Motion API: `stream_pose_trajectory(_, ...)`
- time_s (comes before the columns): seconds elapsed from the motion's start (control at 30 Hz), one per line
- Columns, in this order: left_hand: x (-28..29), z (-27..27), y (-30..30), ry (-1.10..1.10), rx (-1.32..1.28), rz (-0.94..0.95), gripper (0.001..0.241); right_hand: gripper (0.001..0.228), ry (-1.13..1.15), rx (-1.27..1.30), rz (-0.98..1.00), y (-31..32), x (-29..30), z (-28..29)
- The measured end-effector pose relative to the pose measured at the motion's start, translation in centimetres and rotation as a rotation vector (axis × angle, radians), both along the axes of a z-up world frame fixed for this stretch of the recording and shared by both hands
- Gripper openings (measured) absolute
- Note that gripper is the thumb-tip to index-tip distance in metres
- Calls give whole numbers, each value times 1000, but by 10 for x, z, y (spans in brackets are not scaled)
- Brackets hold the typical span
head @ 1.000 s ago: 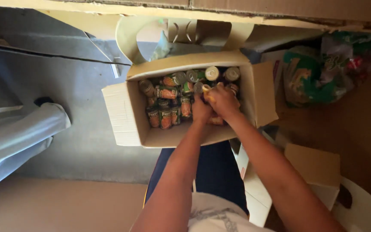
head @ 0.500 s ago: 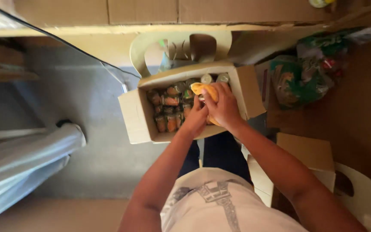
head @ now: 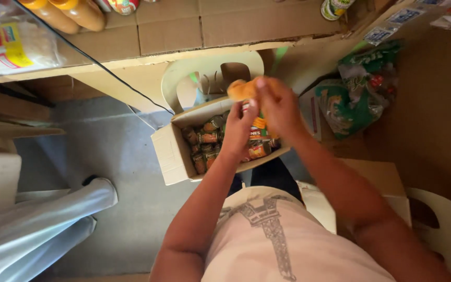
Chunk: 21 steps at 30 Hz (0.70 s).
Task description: Cleaning individual canned goods with a cloth and placing them on retail shelves.
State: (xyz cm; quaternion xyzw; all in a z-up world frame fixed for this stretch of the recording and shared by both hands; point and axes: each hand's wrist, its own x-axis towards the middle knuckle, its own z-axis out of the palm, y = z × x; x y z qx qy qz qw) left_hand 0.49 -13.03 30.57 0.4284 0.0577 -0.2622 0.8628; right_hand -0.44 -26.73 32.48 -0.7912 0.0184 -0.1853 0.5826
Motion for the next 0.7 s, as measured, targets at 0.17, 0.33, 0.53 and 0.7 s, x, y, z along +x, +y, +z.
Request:
stream_pose_trajectory(0.17,8,68,24,21,-146,-319,49,44,191,473,-321,-61,19,-10)
stream_pose_trajectory(0.33,15,15,5,100,-647,-274,48,36,-129,129,-37,5,-15,70)
stream_pose_trajectory(0.53,16,39,-10,187,-317,-166,44,28,-204,-372,-115,17,-16,72)
stream_pose_trajectory(0.7,23,37,-11,116,-204,-237,46,29,-23,42,-252,-28,6,38)
